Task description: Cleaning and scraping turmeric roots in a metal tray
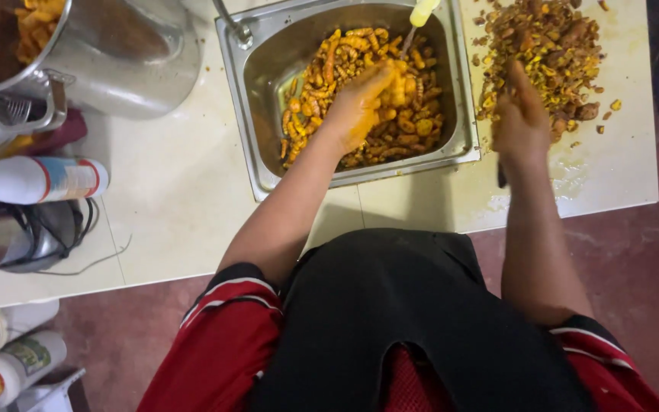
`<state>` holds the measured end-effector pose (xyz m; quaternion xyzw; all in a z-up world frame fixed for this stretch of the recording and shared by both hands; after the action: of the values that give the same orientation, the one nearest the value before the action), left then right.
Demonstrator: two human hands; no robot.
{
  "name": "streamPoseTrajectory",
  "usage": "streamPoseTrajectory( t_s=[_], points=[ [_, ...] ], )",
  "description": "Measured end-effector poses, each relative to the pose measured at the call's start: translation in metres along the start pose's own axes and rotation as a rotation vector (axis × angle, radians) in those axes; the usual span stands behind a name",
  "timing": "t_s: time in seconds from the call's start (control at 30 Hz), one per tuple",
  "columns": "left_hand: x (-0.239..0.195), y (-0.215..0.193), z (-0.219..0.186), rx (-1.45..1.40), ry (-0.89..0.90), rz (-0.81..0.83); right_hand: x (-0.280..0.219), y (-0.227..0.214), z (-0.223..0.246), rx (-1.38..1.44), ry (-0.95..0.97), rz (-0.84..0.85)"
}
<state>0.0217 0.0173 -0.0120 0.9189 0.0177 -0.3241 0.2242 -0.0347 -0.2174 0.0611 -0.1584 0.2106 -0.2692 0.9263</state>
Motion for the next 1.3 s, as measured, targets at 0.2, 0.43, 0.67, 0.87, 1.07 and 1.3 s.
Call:
streamPoseTrajectory(
  t_s=[0.2,0.43,0.67,0.87,1.07,1.3],
  points=[
    [0.02,0.002,0.025,-0.193,0.073,0.239,-0.024,-0.002,0.002,0.0,-0.049,0.115],
    [-0.012,0.022,0.011,0.004,0.083,0.279,-0.046,0.036,-0.011,0.209,-0.245,0.455],
    [0.03,-0.028,0.06,0.732,0.218,-0.121,-0.006,0.047,-0.068,0.149,-0.124,0.247],
    [0.033,-0.064,0.057,0.943,0.353,-0.177,0.021,0.033,-0.1,0.121,-0.057,0.124],
    [0.069,-0.1,0.029,1.155,0.269,-0.375,0.021,0.06,-0.045,-0.027,-0.014,0.219],
    [0.12,-0.077,-0.027,1.344,0.671,-0.389,0.026,0.131,0.056,-0.091,0.212,0.273]
  ],
)
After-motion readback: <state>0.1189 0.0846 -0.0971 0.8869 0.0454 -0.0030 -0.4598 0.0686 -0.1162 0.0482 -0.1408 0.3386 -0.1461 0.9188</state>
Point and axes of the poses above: each hand's wrist, its own x-axis towards the middle knuckle, its own y-axis out of the palm, z = x × y, the point moved 4 cm from there along x, towards the middle knuckle, and after that the axes turned 14 degrees about -z, right-handed, at the moved point
